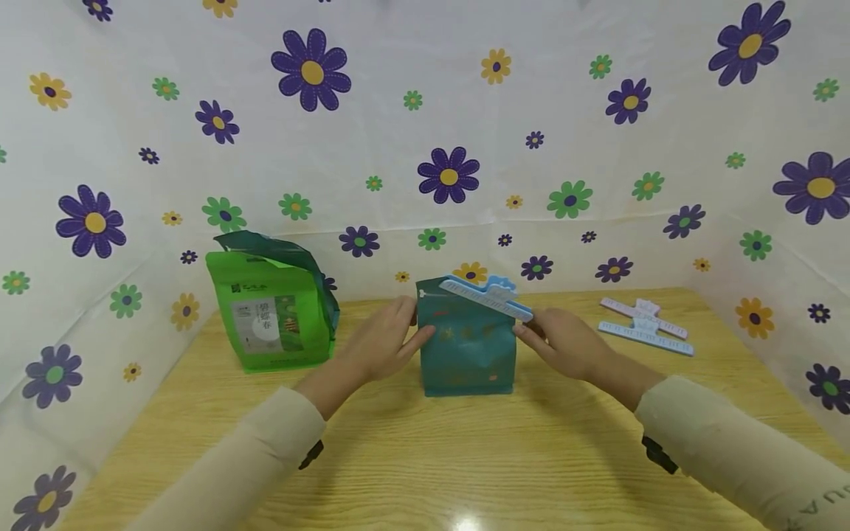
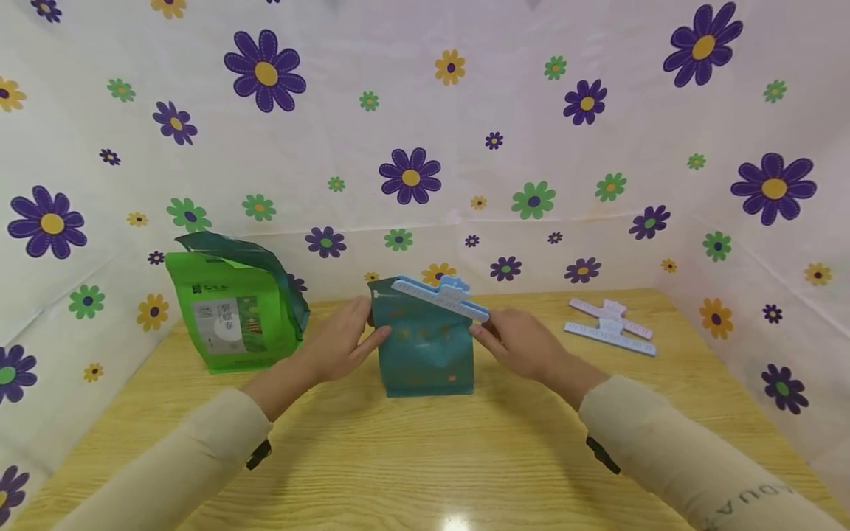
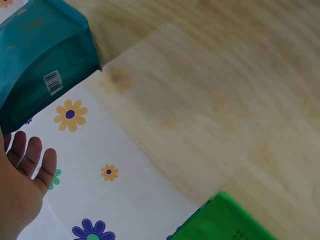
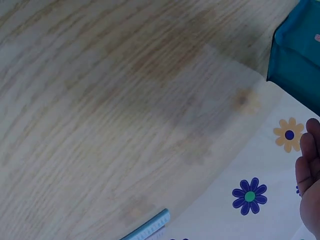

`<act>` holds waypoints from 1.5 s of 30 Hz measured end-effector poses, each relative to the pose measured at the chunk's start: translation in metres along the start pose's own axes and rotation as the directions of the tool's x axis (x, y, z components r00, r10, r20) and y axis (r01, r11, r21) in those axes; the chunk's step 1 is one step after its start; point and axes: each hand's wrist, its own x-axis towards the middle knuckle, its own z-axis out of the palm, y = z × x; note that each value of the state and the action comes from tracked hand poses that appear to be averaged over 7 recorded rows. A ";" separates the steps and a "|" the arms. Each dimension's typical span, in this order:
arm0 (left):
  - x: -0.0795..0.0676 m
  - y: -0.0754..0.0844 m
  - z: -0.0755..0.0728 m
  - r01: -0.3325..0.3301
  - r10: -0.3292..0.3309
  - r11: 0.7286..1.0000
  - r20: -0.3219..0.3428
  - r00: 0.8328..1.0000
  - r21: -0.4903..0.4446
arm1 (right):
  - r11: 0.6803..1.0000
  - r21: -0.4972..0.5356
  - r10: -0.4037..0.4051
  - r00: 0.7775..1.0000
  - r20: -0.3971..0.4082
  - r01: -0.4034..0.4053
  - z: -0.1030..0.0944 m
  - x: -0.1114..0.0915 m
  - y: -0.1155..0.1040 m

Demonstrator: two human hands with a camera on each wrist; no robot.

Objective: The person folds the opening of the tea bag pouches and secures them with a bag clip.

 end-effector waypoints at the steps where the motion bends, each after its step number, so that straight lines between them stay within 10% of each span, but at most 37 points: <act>1: -0.001 -0.001 0.002 0.008 -0.008 1.000 0.002 1.000 -0.012 | 1.000 -0.007 -0.004 1.000 0.002 0.004 0.002 -0.001 0.000; 19: -0.019 -0.006 0.024 0.062 -0.062 0.997 -0.004 0.998 -0.055 | 0.941 -0.183 -0.294 0.956 -0.021 0.285 0.030 -0.017 0.008; 34: -0.023 -0.010 0.040 0.137 -0.097 0.938 0.139 0.986 -0.317 | 0.958 -0.166 -0.227 0.972 0.056 0.233 0.050 -0.025 0.011; 40: -0.028 -0.015 0.047 -0.034 0.066 0.985 0.188 0.980 -0.167 | 0.944 -0.210 -0.238 0.966 0.099 0.254 0.054 -0.024 0.011; 45: -0.029 -0.018 0.052 -0.201 0.213 0.975 0.136 0.968 -0.098 | 0.919 -0.247 -0.284 0.951 0.120 0.306 0.057 -0.023 0.011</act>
